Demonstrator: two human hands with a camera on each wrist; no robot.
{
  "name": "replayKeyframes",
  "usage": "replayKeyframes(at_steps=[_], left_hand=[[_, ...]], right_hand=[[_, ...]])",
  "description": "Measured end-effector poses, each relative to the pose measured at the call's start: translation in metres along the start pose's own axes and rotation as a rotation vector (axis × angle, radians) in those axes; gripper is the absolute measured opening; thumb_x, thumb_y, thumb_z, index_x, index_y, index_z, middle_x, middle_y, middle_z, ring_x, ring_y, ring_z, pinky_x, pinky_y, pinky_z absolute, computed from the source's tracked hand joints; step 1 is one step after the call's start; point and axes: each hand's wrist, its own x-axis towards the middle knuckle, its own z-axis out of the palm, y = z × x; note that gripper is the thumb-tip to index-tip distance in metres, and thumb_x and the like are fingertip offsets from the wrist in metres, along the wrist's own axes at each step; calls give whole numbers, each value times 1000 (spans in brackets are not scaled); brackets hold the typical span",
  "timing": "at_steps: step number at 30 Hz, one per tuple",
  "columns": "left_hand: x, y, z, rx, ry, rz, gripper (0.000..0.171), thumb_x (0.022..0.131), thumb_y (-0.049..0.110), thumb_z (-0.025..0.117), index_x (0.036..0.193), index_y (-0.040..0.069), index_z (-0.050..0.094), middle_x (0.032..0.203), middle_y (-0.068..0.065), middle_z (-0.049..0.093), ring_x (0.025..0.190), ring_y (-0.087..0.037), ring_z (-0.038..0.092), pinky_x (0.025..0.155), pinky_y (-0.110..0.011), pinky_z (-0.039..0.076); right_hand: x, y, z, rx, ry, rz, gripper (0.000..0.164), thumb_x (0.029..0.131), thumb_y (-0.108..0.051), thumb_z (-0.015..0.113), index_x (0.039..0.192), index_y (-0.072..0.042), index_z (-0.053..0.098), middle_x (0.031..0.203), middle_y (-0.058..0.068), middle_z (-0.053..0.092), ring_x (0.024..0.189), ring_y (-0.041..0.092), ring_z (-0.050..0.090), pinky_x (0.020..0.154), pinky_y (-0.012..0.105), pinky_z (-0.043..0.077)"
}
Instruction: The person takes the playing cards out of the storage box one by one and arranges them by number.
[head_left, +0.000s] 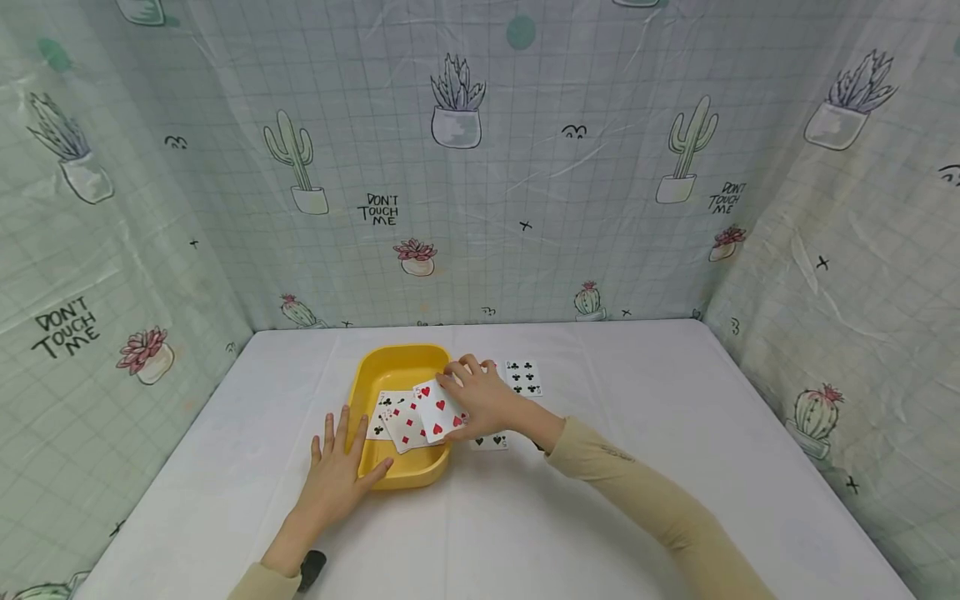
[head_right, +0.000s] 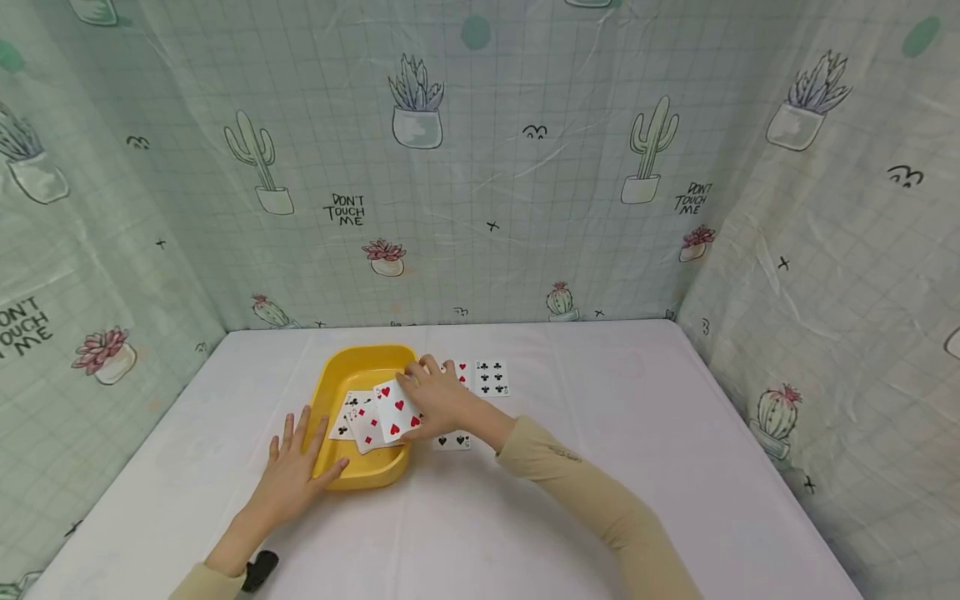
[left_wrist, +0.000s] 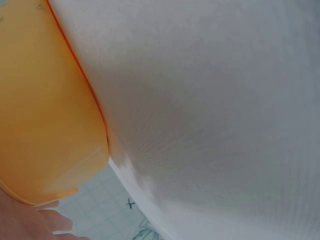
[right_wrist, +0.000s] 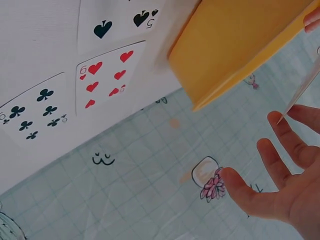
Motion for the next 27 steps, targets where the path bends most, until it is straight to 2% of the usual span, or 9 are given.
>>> replayKeyframes(at_steps=[12, 27], left_hand=[[-1, 0, -1, -10, 3, 3, 82, 82, 58, 46, 140, 4, 25, 148, -24, 7, 134, -47, 3, 100, -66, 11], [2, -1, 0, -8, -8, -1, 82, 82, 57, 48, 141, 4, 24, 148, -25, 6, 134, -48, 2, 100, -67, 11]], right_hand=[[-25, 15, 7, -10, 60, -21, 89, 68, -64, 58, 137, -13, 33, 129, 2, 39, 120, 25, 31, 92, 54, 33], [-51, 32, 24, -72, 69, 48, 87, 69, -69, 51, 135, -15, 35, 128, 1, 40, 119, 23, 31, 93, 51, 32]])
